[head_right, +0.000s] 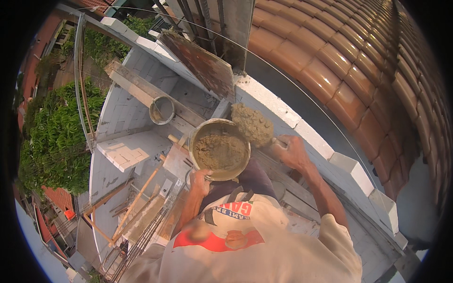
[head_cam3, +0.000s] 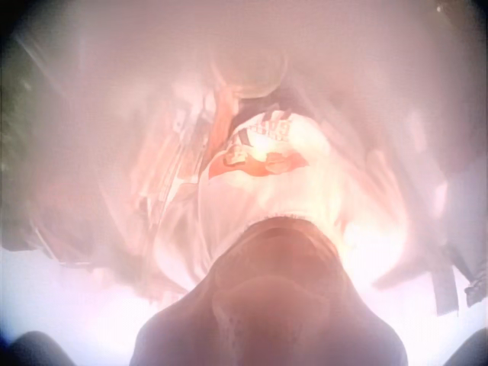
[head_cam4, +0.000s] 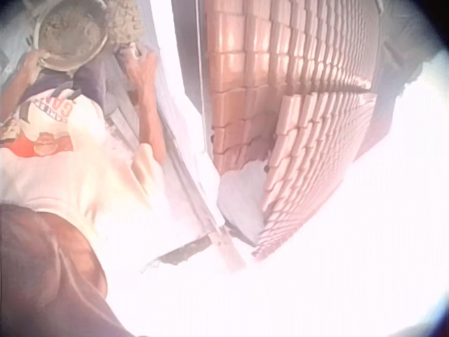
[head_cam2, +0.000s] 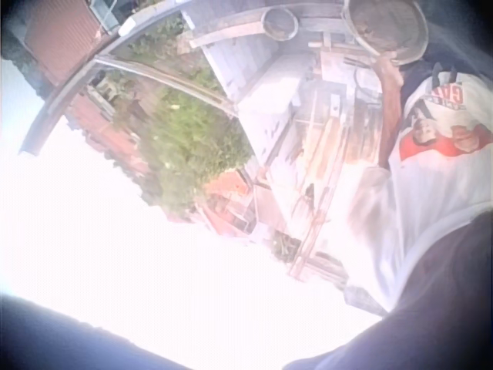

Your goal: The person scoops mortar from a bucket using a trowel and applies it to the edge of a roof structure. They repeatedly transfer the material from the bucket to the roof, smoothing it along the edge.

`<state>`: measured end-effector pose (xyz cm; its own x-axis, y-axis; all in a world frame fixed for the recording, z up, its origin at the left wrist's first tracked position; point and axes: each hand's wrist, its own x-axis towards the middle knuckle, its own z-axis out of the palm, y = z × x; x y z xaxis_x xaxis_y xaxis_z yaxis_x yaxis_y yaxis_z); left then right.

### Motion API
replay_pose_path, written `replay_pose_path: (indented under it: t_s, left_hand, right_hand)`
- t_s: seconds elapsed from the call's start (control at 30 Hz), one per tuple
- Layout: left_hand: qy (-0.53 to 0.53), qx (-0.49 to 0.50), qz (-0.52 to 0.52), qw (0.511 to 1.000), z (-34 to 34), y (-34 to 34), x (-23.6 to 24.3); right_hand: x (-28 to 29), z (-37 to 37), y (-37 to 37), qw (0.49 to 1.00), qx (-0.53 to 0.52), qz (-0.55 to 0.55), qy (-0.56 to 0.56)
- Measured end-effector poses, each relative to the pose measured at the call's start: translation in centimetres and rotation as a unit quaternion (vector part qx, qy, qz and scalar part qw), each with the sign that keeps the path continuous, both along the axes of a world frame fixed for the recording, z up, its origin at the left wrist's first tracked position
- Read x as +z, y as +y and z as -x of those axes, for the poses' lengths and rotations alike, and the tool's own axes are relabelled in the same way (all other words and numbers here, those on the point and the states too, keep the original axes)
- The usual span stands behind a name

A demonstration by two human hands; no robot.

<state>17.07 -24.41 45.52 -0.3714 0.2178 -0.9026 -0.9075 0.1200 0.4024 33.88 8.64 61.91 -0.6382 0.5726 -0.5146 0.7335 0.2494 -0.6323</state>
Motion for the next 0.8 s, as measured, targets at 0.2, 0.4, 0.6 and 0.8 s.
replay_pose_path:
  t_s: [0.2,0.4,0.6,0.8]
  left_hand:
    - [0.035,-0.035,-0.008,0.999,0.3,0.0,-0.3]
    - [0.222,-0.214,-0.032,0.951,-0.3,-1.7,-2.8]
    - [0.056,-0.039,0.042,0.997,0.0,0.9,0.4]
    - [0.068,-0.006,0.026,0.997,-0.3,1.4,0.5]
  right_hand:
    - [2.4,7.1,6.4,0.960,0.035,-0.265,0.081]
    - [-1.8,16.9,7.4,0.828,0.096,-0.536,0.133]
    - [-0.5,7.4,4.1,0.896,-0.005,-0.421,0.141]
    - [-0.3,1.3,-1.7,0.898,0.239,-0.368,-0.039]
